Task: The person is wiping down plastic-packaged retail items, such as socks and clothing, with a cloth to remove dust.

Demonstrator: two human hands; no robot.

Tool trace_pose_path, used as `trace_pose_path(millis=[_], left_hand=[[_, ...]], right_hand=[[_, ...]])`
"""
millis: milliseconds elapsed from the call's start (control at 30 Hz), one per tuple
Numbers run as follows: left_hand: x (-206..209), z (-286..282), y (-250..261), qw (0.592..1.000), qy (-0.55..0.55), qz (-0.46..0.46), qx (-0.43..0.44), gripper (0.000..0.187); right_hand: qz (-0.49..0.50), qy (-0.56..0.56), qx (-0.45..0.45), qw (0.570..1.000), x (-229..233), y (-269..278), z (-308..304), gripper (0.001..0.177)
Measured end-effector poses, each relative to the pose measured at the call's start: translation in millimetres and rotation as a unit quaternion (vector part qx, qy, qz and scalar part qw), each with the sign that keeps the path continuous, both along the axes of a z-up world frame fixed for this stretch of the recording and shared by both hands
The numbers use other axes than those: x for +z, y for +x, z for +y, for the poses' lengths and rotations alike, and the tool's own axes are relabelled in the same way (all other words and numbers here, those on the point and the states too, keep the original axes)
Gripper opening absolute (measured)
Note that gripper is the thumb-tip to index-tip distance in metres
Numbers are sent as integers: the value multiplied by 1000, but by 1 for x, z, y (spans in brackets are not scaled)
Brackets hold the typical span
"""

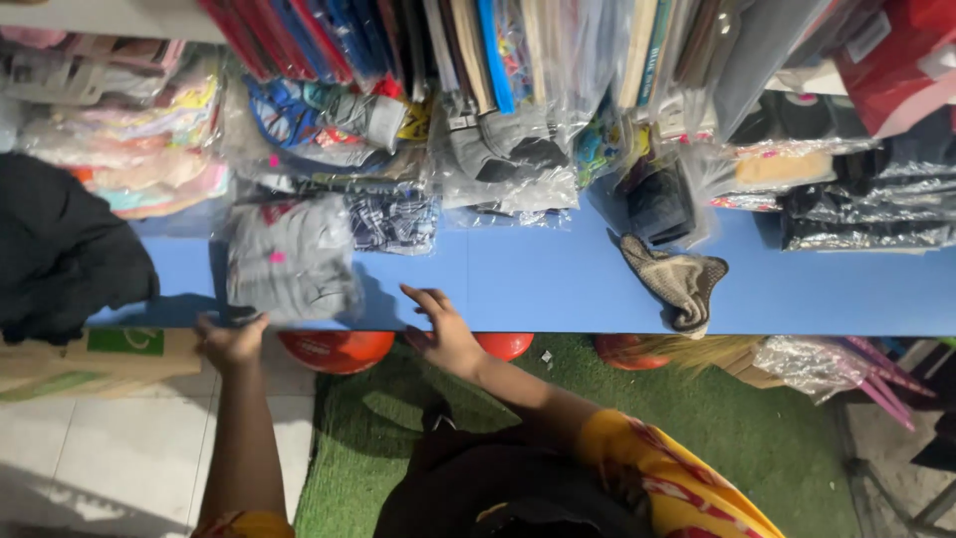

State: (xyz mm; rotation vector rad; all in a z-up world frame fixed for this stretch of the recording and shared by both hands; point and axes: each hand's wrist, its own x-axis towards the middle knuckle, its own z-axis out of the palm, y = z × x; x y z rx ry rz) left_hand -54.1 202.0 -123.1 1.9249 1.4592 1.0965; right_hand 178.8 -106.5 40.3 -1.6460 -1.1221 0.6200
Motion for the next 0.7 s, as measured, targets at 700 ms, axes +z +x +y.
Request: trace_pose_path(millis=[700], left_hand=[[81, -198, 412, 738, -479, -447, -163, 36]], right_hand=[[-299, -354, -405, 788, -96, 259, -291, 68]])
